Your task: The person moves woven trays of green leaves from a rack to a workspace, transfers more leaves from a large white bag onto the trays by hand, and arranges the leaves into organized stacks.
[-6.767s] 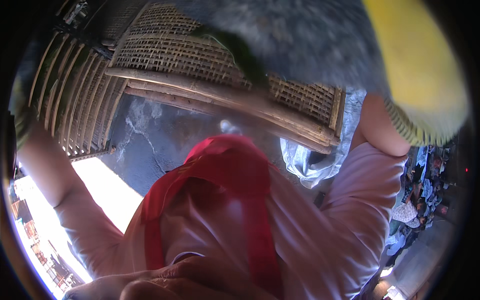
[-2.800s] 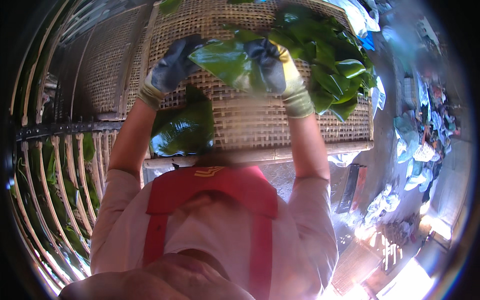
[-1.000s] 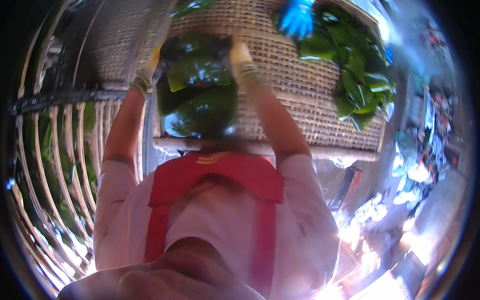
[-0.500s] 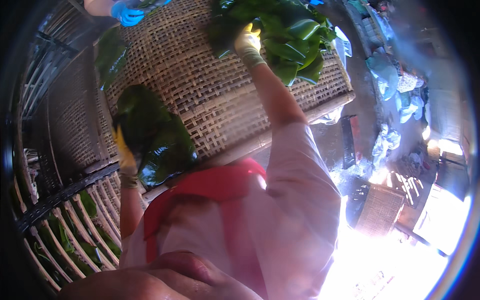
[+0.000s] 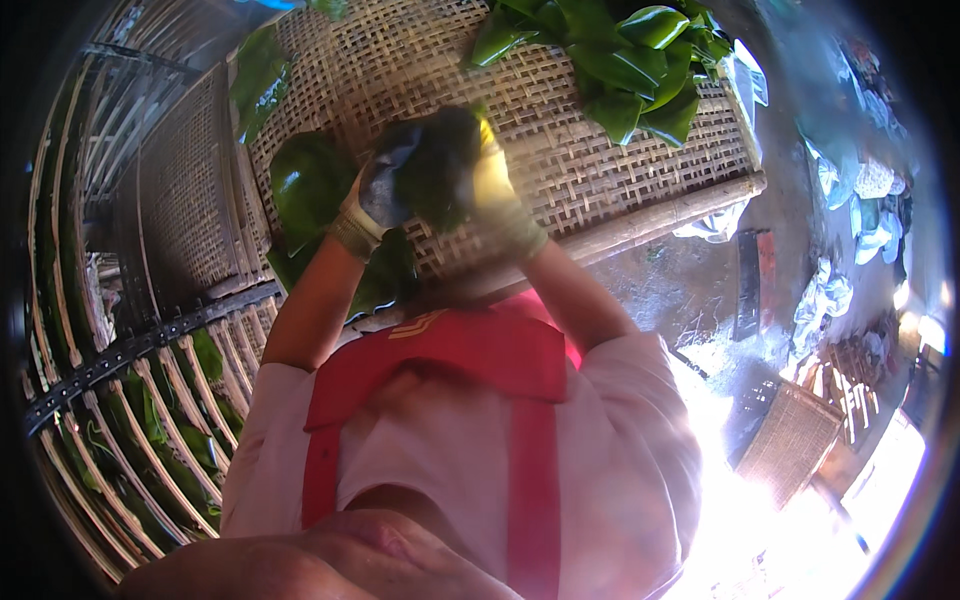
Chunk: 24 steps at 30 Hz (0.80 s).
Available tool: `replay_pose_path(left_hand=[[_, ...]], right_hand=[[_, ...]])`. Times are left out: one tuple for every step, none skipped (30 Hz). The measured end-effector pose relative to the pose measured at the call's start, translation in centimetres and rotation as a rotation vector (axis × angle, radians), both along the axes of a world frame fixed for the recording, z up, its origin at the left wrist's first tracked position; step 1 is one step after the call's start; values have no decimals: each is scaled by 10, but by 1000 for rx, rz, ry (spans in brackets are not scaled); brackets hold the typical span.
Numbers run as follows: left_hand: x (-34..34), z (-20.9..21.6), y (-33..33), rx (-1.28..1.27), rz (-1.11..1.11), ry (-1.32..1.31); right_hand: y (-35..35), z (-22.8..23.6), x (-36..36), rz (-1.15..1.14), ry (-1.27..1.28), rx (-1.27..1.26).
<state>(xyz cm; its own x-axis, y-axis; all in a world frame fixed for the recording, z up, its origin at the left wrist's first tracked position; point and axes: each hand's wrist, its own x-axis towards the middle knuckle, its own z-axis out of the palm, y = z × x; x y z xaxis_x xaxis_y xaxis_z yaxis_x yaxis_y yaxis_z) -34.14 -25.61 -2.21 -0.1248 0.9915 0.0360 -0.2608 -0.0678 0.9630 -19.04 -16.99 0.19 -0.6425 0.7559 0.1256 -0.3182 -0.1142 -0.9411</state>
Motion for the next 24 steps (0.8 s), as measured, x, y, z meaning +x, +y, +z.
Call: replay_pose_path(left_hand=[[-4,-3,-8,-17,22,26],[-10,-5,-16,-34,41,52],[-11,-9,-30,-82,104,-370],[-13,-10,-46,-130,176,-789],[-17,-2,-57,-150,157,-752],[-23,8,-68,-169,141,-716],[-22,20,-75,-163,108,-671],[-21,32,-80,-157,74,-625],[-18,47,-84,-143,39,-579],[-15,62,-82,-127,-12,-535],[-12,80,-74,-213,-55,-430],[-9,101,-65,-299,-90,-319],[-9,112,-66,-387,-101,-204],[-10,101,-77,-330,48,-51],[-16,91,-91,-317,96,-30],[-23,84,-105,-309,138,-8],[-28,80,-115,-269,168,-62],[-34,78,-124,-226,201,-110],[-35,76,-131,-140,220,-234],[-37,73,-136,-51,237,-357],[-38,69,-140,40,250,-477],[-36,45,-148,-48,337,-212],[-34,24,-157,-156,415,50],[-29,18,-152,-85,333,-343]], right_hand=[[-10,3,14,44,-74,-19],[-17,5,26,82,-146,-40],[-18,11,39,16,-320,262],[-15,21,51,-45,-486,562],[-7,30,57,-99,-655,850],[6,35,55,-111,-322,831],[11,44,54,-94,-264,773],[16,64,50,-49,-281,768],[20,83,47,4,-301,763],[23,89,46,478,-86,-56],[33,80,42,571,-167,2],[48,63,36,670,-243,61],[50,62,29,691,-290,131],[50,66,21,710,-334,202],[45,73,22,629,-355,281],[40,83,17,514,-317,487],[35,91,12,370,-303,685],[30,98,2,182,-219,1006],[27,102,-2,-22,-133,1319],[26,93,-7,-84,-126,1381],[20,92,-11,-80,-105,1359],[12,92,-19,-70,-69,1338],[5,93,-28,-62,-29,1316],[4,86,-34,-42,-65,1322]])
